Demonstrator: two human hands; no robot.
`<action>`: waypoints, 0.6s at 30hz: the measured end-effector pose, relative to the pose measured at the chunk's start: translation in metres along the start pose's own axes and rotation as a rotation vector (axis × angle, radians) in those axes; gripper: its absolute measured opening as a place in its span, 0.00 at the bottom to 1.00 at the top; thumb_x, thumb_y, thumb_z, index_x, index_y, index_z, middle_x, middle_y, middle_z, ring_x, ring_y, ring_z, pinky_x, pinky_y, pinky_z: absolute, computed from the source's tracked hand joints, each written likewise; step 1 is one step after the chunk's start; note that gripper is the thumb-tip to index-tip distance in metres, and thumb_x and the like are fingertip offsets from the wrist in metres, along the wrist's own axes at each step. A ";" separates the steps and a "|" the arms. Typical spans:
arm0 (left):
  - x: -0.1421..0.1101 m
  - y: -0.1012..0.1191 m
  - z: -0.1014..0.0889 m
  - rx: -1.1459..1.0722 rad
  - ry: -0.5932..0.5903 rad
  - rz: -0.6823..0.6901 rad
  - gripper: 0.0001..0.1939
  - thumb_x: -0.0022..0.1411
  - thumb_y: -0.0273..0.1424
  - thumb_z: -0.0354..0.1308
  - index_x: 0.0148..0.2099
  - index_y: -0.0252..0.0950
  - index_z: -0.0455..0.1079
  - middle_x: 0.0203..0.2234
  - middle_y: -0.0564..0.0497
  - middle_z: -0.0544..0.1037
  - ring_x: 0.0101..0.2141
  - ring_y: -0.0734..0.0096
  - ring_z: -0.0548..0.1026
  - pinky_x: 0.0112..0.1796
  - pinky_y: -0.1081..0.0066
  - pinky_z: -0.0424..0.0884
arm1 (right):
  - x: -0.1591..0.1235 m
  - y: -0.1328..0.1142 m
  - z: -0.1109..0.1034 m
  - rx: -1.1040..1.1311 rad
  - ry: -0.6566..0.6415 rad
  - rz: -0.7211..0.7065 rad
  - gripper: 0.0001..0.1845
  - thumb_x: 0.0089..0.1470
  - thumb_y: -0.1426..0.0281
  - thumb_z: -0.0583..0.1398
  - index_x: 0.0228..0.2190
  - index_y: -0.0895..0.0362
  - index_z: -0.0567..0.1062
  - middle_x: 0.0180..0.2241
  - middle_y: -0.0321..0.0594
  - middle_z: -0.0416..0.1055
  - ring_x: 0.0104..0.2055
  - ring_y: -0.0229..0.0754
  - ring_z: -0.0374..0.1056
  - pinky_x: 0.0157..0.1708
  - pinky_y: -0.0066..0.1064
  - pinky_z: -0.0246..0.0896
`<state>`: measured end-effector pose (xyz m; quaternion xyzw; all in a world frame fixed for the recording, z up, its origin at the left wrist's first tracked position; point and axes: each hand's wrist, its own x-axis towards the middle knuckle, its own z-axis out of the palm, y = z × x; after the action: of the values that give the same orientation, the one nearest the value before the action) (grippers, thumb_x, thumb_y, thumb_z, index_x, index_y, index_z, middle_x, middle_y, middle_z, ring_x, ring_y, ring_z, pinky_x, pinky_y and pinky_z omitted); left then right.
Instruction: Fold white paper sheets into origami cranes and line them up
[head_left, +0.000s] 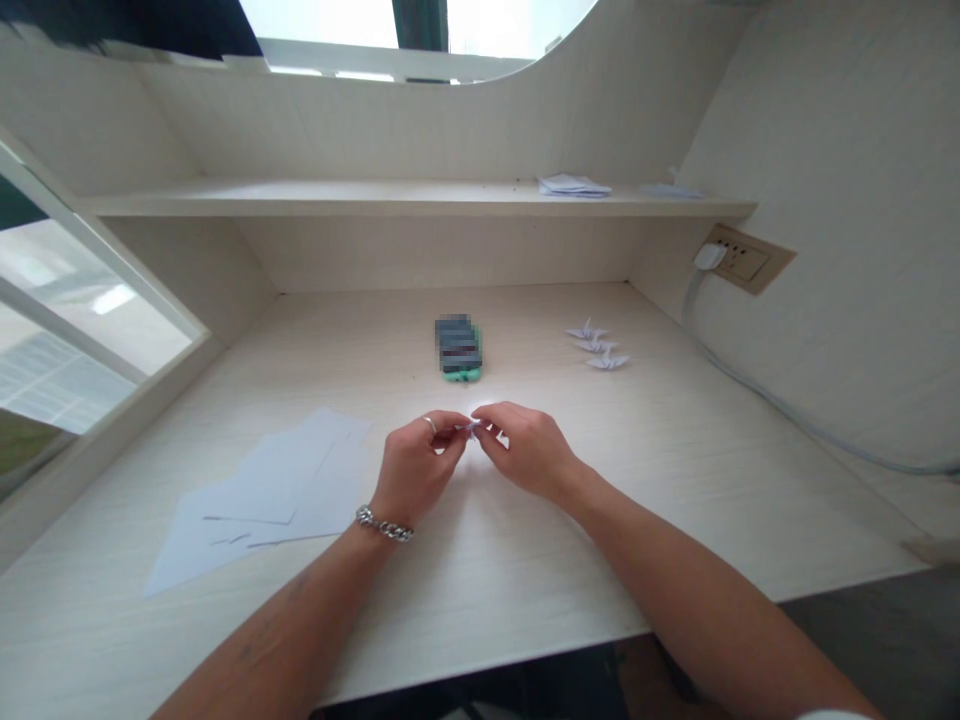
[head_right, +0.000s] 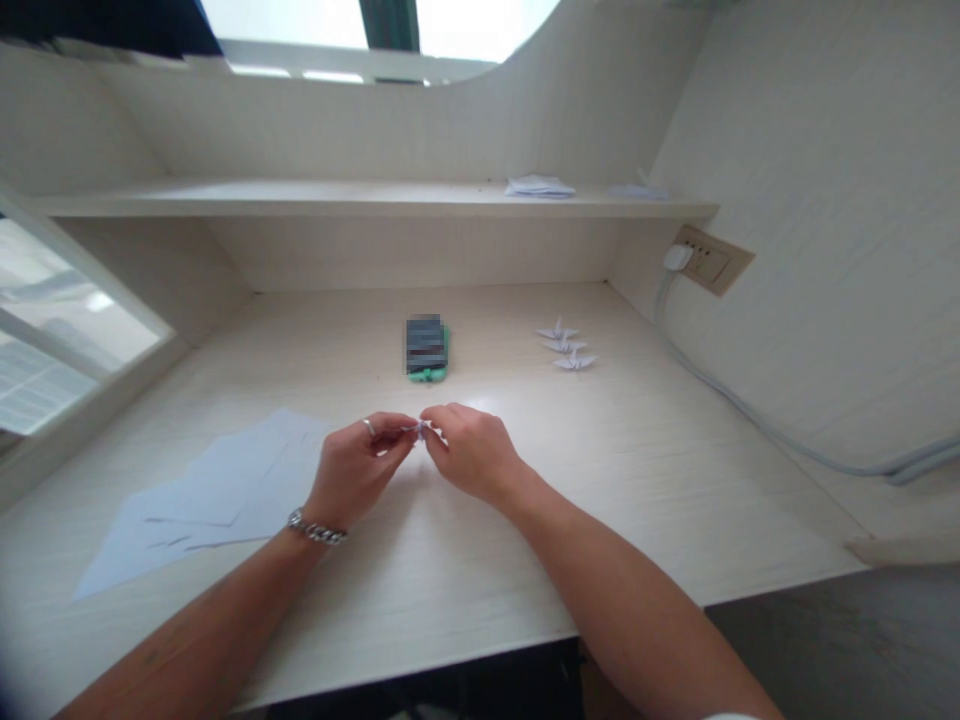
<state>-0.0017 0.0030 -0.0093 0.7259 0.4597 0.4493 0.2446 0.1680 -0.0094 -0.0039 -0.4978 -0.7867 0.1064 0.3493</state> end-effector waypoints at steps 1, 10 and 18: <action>0.000 0.000 0.000 0.026 -0.002 0.016 0.03 0.55 0.30 0.62 0.34 0.39 0.76 0.29 0.50 0.81 0.28 0.68 0.78 0.33 0.71 0.72 | 0.000 -0.001 0.000 -0.042 -0.013 -0.004 0.10 0.59 0.70 0.54 0.37 0.55 0.75 0.37 0.44 0.76 0.38 0.44 0.70 0.38 0.32 0.59; 0.000 -0.005 0.000 -0.038 0.032 -0.007 0.04 0.56 0.31 0.62 0.35 0.38 0.75 0.29 0.51 0.81 0.29 0.68 0.77 0.33 0.72 0.72 | 0.003 0.003 -0.004 0.059 -0.059 0.198 0.07 0.54 0.70 0.56 0.26 0.56 0.72 0.24 0.38 0.73 0.25 0.38 0.63 0.25 0.28 0.49; 0.002 0.000 -0.002 -0.006 -0.056 0.091 0.05 0.58 0.24 0.56 0.33 0.37 0.73 0.27 0.52 0.78 0.28 0.73 0.74 0.30 0.75 0.69 | 0.003 0.005 -0.006 0.080 -0.174 0.129 0.11 0.57 0.71 0.54 0.30 0.55 0.76 0.27 0.37 0.75 0.27 0.36 0.64 0.27 0.27 0.49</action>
<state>-0.0027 0.0042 -0.0077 0.7574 0.4179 0.4410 0.2391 0.1744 -0.0055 -0.0010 -0.5220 -0.7754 0.2030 0.2917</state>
